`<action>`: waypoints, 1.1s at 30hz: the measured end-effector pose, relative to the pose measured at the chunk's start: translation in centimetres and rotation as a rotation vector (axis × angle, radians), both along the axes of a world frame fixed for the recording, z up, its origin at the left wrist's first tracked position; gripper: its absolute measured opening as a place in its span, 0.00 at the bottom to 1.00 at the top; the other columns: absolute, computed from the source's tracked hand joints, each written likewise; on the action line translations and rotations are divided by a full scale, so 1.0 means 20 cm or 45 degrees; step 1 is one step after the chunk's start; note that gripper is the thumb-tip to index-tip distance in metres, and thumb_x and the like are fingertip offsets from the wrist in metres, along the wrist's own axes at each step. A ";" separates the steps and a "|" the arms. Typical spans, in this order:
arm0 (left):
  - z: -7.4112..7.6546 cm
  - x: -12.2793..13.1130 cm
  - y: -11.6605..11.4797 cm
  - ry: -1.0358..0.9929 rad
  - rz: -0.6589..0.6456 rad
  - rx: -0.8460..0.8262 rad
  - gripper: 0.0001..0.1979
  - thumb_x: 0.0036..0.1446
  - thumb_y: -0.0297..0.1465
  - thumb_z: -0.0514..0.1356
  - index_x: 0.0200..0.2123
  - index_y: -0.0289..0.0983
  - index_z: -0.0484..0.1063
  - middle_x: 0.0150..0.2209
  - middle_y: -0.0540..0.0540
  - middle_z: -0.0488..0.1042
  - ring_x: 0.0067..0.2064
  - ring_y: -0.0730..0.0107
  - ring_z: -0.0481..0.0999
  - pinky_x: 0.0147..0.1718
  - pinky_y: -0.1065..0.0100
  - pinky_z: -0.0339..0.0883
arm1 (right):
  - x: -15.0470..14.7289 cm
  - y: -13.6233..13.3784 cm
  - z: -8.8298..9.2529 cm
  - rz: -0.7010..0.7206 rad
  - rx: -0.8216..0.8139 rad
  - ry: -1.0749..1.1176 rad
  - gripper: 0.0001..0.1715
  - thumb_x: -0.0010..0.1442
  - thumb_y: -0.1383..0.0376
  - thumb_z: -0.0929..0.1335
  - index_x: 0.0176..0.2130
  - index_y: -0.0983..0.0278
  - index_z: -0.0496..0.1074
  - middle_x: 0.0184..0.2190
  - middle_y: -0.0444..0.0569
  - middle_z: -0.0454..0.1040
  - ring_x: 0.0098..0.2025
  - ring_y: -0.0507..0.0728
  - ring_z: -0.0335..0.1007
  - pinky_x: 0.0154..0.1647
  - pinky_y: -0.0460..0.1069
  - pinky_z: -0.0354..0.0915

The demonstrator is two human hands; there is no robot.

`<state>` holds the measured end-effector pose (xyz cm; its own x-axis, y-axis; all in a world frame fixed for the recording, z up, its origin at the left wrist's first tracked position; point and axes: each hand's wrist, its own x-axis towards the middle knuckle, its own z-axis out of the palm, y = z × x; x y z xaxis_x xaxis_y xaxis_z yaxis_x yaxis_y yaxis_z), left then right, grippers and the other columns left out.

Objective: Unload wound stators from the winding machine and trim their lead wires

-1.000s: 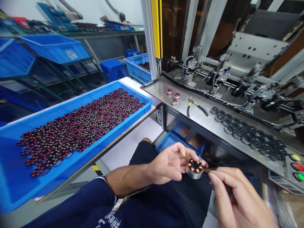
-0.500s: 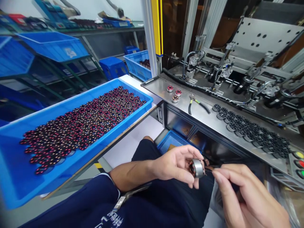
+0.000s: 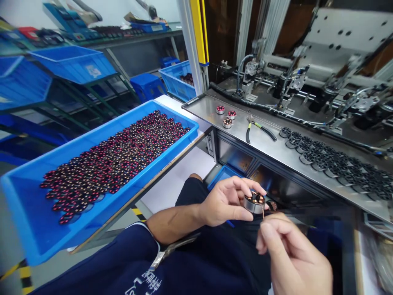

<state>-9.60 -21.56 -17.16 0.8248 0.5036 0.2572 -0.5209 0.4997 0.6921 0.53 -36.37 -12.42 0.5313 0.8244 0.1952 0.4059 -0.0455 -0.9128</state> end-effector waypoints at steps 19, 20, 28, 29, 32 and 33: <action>0.02 -0.03 0.06 0.147 0.315 0.584 0.41 0.32 0.36 0.81 0.52 0.38 0.73 0.63 0.35 0.70 0.62 0.54 0.73 0.57 0.61 0.70 | 0.04 0.08 -0.17 0.041 0.364 0.059 0.17 0.61 0.64 0.74 0.51 0.58 0.77 0.44 0.51 0.79 0.43 0.59 0.78 0.41 0.52 0.75; 0.04 -0.05 0.06 0.213 0.407 0.708 0.41 0.34 0.37 0.81 0.53 0.38 0.74 0.60 0.36 0.73 0.60 0.55 0.74 0.58 0.61 0.68 | 0.05 0.07 -0.18 -0.047 0.436 -0.175 0.23 0.57 0.68 0.76 0.52 0.58 0.77 0.46 0.52 0.78 0.45 0.60 0.77 0.43 0.53 0.74; 0.11 -0.05 0.00 0.393 0.297 1.067 0.28 0.49 0.45 0.72 0.49 0.34 0.78 0.41 0.39 0.82 0.40 0.63 0.80 0.44 0.65 0.73 | 0.06 0.02 -0.18 -0.121 0.497 -0.918 0.38 0.54 0.74 0.76 0.62 0.58 0.70 0.47 0.53 0.74 0.45 0.61 0.74 0.44 0.55 0.69; 0.11 -0.04 0.00 0.376 0.339 1.110 0.26 0.51 0.44 0.71 0.48 0.34 0.78 0.41 0.39 0.82 0.41 0.62 0.81 0.46 0.63 0.73 | 0.07 0.01 -0.17 -0.102 0.480 -0.869 0.37 0.55 0.73 0.75 0.62 0.58 0.70 0.48 0.53 0.73 0.46 0.61 0.73 0.45 0.55 0.69; 0.10 -0.04 0.01 0.347 0.529 1.355 0.20 0.54 0.37 0.67 0.48 0.33 0.78 0.44 0.37 0.83 0.46 0.58 0.81 0.53 0.58 0.71 | 0.13 -0.05 -0.11 0.030 0.397 -0.752 0.31 0.59 0.67 0.72 0.61 0.61 0.70 0.51 0.55 0.72 0.50 0.64 0.71 0.49 0.58 0.67; 0.10 -0.04 0.01 0.356 0.589 1.449 0.19 0.55 0.36 0.65 0.48 0.33 0.78 0.46 0.36 0.83 0.48 0.57 0.81 0.55 0.57 0.70 | 0.14 -0.07 -0.08 0.057 0.364 -0.781 0.30 0.60 0.65 0.72 0.60 0.62 0.70 0.52 0.56 0.72 0.51 0.65 0.71 0.50 0.59 0.66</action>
<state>-10.47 -21.42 -15.12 0.7270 0.3676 0.5799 -0.2540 -0.6407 0.7246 3.35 -37.67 -14.11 0.2215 0.7142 0.6640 0.8502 0.1922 -0.4902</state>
